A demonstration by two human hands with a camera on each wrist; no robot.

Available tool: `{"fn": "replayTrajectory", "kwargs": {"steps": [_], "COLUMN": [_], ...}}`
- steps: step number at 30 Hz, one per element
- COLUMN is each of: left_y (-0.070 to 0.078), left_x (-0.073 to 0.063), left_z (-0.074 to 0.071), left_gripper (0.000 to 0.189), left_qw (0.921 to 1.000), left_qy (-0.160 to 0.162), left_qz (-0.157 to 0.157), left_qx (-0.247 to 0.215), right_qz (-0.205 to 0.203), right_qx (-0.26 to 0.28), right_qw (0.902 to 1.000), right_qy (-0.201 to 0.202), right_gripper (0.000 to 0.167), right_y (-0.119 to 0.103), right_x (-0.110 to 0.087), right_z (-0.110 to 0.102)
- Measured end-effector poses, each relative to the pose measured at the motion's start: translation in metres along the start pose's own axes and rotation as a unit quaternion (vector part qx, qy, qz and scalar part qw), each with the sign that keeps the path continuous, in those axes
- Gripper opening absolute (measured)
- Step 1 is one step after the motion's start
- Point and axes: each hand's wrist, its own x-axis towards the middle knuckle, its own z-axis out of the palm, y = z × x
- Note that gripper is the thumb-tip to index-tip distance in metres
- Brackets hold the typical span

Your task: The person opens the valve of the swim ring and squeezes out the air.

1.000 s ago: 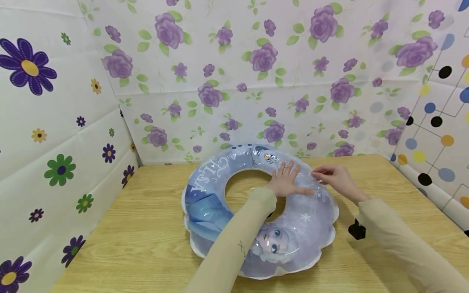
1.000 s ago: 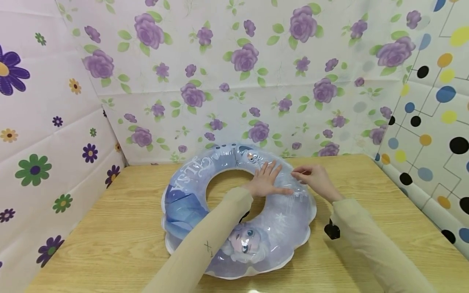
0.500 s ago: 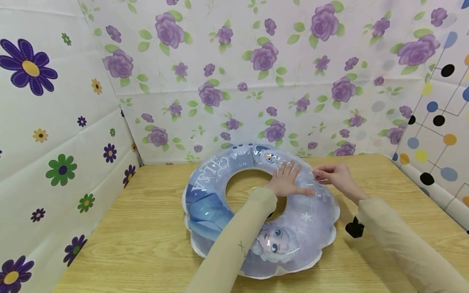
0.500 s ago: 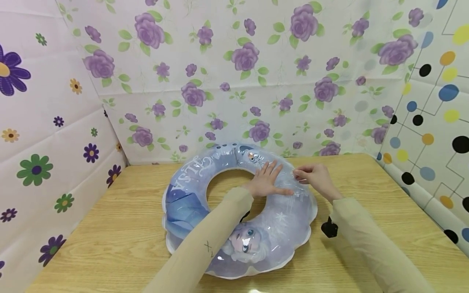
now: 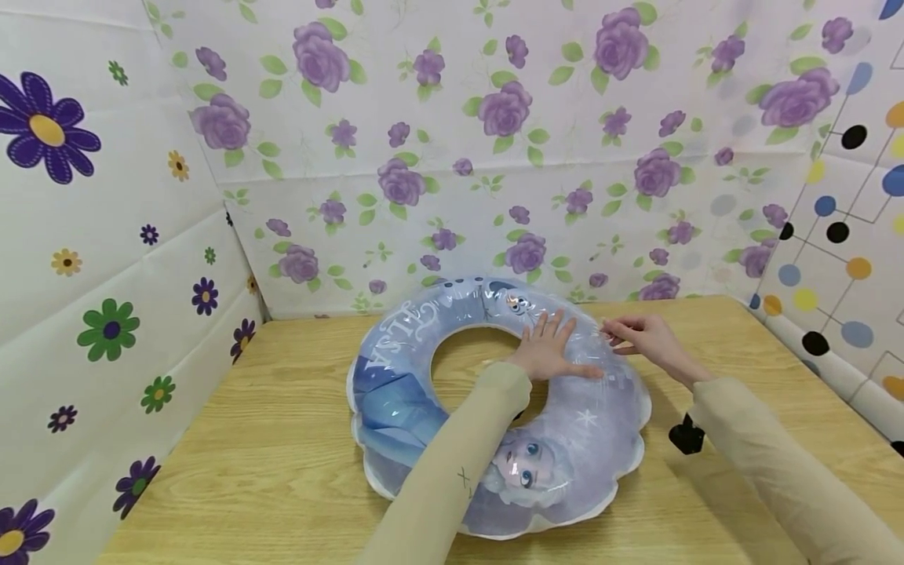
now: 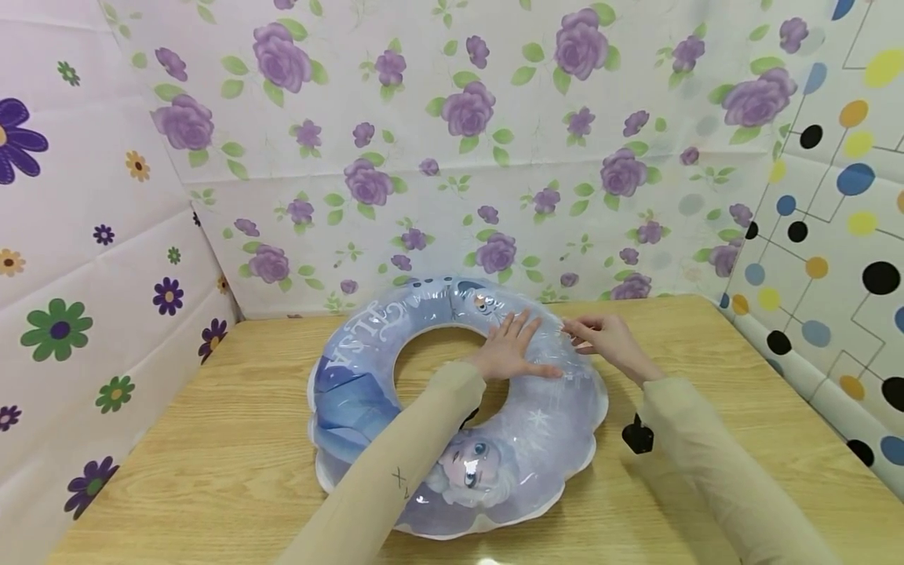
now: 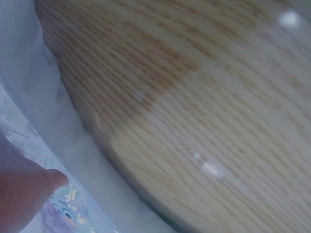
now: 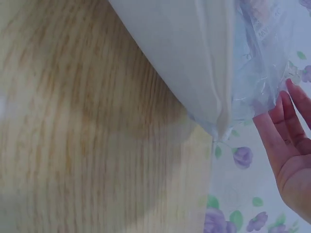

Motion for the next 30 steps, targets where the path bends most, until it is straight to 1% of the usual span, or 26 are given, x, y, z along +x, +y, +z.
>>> {"fn": "replayTrajectory", "kwargs": {"steps": [2, 5, 10, 13, 15, 19, 25, 30], "left_y": [0.0, -0.001, -0.002, -0.002, -0.002, -0.003, -0.002, -0.001], "left_x": [0.0, -0.001, 0.0, 0.0, 0.0, 0.001, 0.001, 0.002], "left_z": [0.0, 0.001, 0.002, 0.001, 0.0, 0.0, 0.0, 0.0], "left_gripper": [0.109, 0.109, 0.11, 0.109, 0.109, 0.109, 0.109, 0.108], "left_qw": [1.0, 1.0, 1.0, 1.0, 1.0, 1.0, 1.0, 1.0], "left_qy": [-0.002, -0.004, 0.001, 0.001, -0.001, -0.001, -0.003, -0.003], "left_qz": [0.001, 0.003, 0.003, 0.003, 0.002, 0.001, 0.001, -0.001], "left_qx": [-0.002, -0.007, -0.005, -0.001, -0.001, -0.002, 0.0, 0.003], "right_qz": [0.003, 0.002, -0.021, -0.032, -0.036, -0.039, -0.029, -0.024], "right_qx": [-0.014, -0.036, -0.088, -0.109, -0.11, -0.095, -0.067, -0.073], "right_qw": [0.9999, 0.9994, 0.9959, 0.9936, 0.9932, 0.9947, 0.9973, 0.9968], "right_qy": [0.0, -0.003, -0.002, 0.001, 0.0, -0.007, -0.012, -0.022], "right_gripper": [0.049, 0.046, 0.038, 0.033, 0.029, 0.025, 0.023, 0.024], "right_y": [0.0, -0.002, -0.004, -0.007, -0.009, -0.011, -0.013, -0.012], "right_x": [0.001, 0.001, 0.003, 0.004, 0.004, 0.002, -0.001, 0.0], "right_z": [0.0, 0.0, 0.002, 0.002, 0.003, 0.003, 0.003, 0.002]}}
